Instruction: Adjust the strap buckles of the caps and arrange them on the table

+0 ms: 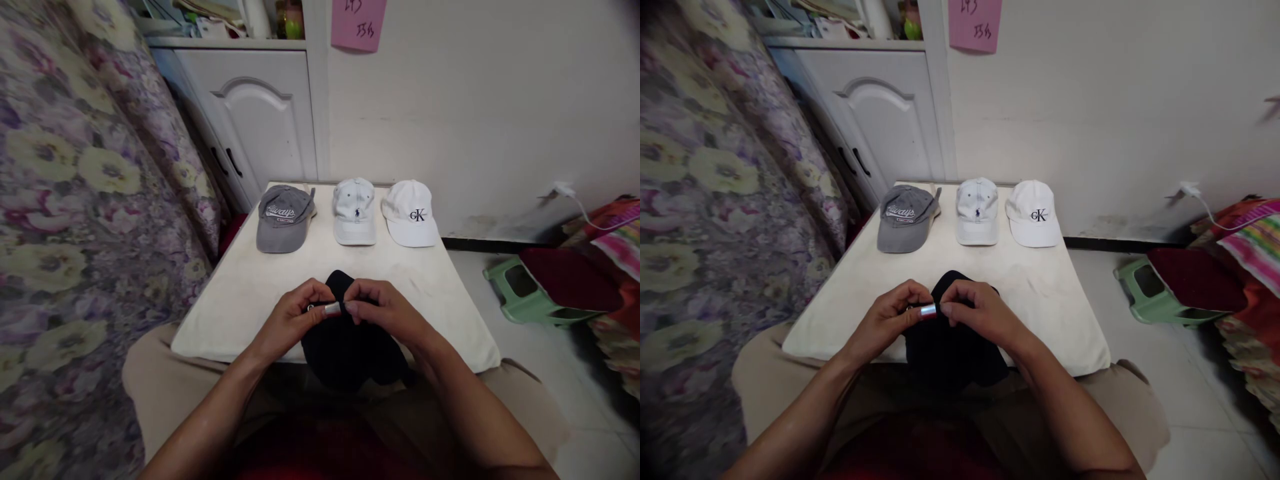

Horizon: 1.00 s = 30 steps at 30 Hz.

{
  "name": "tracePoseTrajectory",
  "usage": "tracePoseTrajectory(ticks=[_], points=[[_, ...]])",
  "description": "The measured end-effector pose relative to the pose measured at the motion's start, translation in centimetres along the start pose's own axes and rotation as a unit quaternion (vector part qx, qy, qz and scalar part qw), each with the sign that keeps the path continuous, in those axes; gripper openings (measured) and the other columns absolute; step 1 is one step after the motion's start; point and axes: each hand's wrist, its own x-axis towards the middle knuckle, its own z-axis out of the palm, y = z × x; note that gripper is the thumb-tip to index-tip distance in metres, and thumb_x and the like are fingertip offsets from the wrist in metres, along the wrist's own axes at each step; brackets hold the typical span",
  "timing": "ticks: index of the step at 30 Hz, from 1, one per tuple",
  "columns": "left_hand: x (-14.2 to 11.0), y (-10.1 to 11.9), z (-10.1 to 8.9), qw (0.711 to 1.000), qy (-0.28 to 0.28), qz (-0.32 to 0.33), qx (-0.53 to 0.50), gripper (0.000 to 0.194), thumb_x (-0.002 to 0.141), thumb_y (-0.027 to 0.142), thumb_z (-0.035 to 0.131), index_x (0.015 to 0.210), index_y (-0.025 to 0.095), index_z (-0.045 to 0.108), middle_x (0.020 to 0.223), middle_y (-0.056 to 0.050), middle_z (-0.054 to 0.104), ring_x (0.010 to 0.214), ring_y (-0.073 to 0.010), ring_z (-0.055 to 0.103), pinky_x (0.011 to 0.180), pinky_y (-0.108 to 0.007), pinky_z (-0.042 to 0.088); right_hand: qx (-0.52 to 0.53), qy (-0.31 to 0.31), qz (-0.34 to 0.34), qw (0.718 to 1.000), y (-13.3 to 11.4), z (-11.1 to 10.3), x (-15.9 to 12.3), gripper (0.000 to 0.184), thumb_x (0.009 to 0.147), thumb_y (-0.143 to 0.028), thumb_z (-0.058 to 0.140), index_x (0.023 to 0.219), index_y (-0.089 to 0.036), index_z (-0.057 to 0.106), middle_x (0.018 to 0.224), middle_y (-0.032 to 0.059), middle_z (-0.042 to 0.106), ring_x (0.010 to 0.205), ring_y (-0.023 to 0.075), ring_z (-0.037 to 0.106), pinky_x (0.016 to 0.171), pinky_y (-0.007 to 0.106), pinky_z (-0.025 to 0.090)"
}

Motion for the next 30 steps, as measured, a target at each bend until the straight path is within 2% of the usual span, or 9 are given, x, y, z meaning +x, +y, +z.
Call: tracePoseTrajectory(ticks=[5,11,14,18,23,27,30], points=[[-0.1,-0.1,-0.2,1.000,-0.009,0.001,0.001,0.013,0.087,0.030,0.066,0.089,0.018,0.064,0.075,0.002,0.059,0.067,-0.0110,0.050,0.060,-0.022,0.036,0.017,0.001,0.021,1.000,0.5,0.2,0.2,0.010,0.084,-0.027,0.063,0.079,-0.018,0.063,0.064,-0.0033,0.057,0.061,0.0113,0.050,0.058,0.023,0.035],[-0.1,-0.1,0.1,1.000,-0.002,-0.010,0.001,0.012,0.085,0.029,0.068,0.086,0.017,0.066,0.076,0.002,0.061,0.067,-0.0113,0.050,0.059,-0.022,0.035,0.017,-0.032,0.026,0.999,0.2,-0.5,0.2,0.009,0.083,-0.024,0.062,0.077,-0.017,0.062,0.063,-0.0032,0.058,0.060,0.0109,0.051,0.059,0.024,0.035],[0.0,-0.3,0.3,0.998,0.012,-0.023,-0.056,0.014,0.082,0.028,0.071,0.086,0.017,0.065,0.073,0.002,0.060,0.064,-0.0103,0.050,0.056,-0.021,0.034,0.033,-0.024,0.033,0.999,0.3,-0.5,0.2,0.009,0.082,-0.024,0.063,0.077,-0.017,0.062,0.063,-0.0036,0.057,0.059,0.0102,0.050,0.056,0.023,0.034],[0.2,-1.2,0.1,0.981,0.038,-0.049,-0.182,0.020,0.078,0.030,0.076,0.085,0.017,0.062,0.066,0.005,0.057,0.056,-0.0074,0.048,0.051,-0.018,0.032,0.082,0.022,0.017,0.996,0.5,-0.1,0.1,0.010,0.085,-0.026,0.064,0.081,-0.017,0.062,0.063,-0.0042,0.057,0.051,0.0071,0.043,0.049,0.021,0.030],[0.3,-2.7,-0.5,0.958,0.013,-0.041,-0.285,0.031,0.071,0.036,0.083,0.081,0.016,0.061,0.065,0.001,0.064,0.056,-0.0085,0.053,0.052,-0.017,0.037,0.111,0.050,0.003,0.993,0.2,0.8,-0.2,0.013,0.085,-0.030,0.066,0.082,-0.017,0.062,0.064,-0.0038,0.060,0.046,0.0062,0.042,0.046,0.021,0.030],[0.4,-3.3,-0.6,0.944,-0.008,-0.026,-0.328,0.029,0.069,0.031,0.085,0.078,0.017,0.061,0.063,0.001,0.065,0.056,-0.0094,0.055,0.055,-0.017,0.042,0.105,0.053,-0.001,0.993,0.0,1.8,-0.1,0.013,0.083,-0.029,0.067,0.078,-0.018,0.062,0.066,-0.0030,0.060,0.049,0.0072,0.044,0.049,0.022,0.035],[0.4,-3.4,-0.5,0.939,-0.012,-0.030,-0.342,0.027,0.069,0.027,0.085,0.078,0.017,0.062,0.063,0.001,0.065,0.055,-0.0094,0.056,0.054,-0.017,0.043,0.096,0.051,-0.009,0.994,0.2,2.5,0.1,0.012,0.081,-0.027,0.068,0.075,-0.018,0.062,0.066,-0.0032,0.058,0.053,0.0080,0.044,0.051,0.022,0.034]])
